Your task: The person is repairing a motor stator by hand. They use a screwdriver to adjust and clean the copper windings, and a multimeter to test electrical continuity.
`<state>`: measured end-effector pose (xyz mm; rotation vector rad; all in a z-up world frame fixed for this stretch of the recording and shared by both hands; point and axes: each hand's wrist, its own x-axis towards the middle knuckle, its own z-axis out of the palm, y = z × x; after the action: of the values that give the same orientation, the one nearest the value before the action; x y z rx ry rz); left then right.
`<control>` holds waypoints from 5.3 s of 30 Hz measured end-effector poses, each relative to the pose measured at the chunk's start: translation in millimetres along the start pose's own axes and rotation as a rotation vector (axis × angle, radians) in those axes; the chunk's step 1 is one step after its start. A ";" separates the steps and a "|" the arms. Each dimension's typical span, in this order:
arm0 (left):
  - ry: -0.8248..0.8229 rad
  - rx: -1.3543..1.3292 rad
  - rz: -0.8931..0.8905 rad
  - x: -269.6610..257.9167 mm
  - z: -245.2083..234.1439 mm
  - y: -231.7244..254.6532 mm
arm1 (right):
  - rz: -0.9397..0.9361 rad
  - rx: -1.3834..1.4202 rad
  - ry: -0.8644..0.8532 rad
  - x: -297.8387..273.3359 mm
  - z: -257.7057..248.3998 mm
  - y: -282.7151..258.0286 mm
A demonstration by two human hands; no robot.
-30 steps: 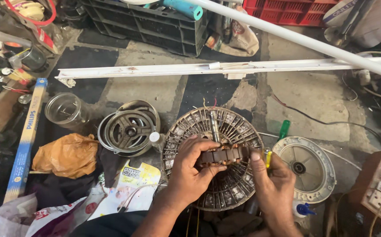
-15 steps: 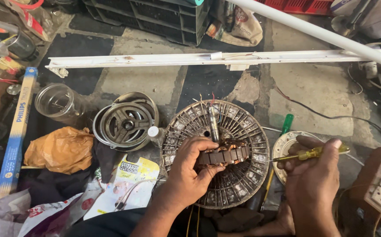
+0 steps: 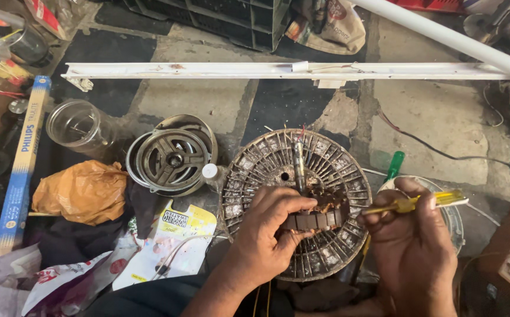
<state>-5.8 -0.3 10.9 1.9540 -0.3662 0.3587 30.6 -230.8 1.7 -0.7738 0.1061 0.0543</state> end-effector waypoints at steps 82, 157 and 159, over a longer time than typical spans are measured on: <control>-0.032 0.099 0.031 1.0 9.7 0.1 | -0.363 -0.495 -0.204 -31.5 29.2 5.1; -0.037 0.109 0.077 -3.7 -2.3 -7.0 | -0.208 -0.969 -0.364 -34.7 67.9 -27.4; -0.032 0.094 0.086 -4.4 -3.1 -6.8 | -0.235 -0.993 -0.424 -32.6 65.2 -26.1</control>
<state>-7.2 5.6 4.8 2.0415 -0.4623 0.4069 5.5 -204.1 69.9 -1.7402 -0.4524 0.0448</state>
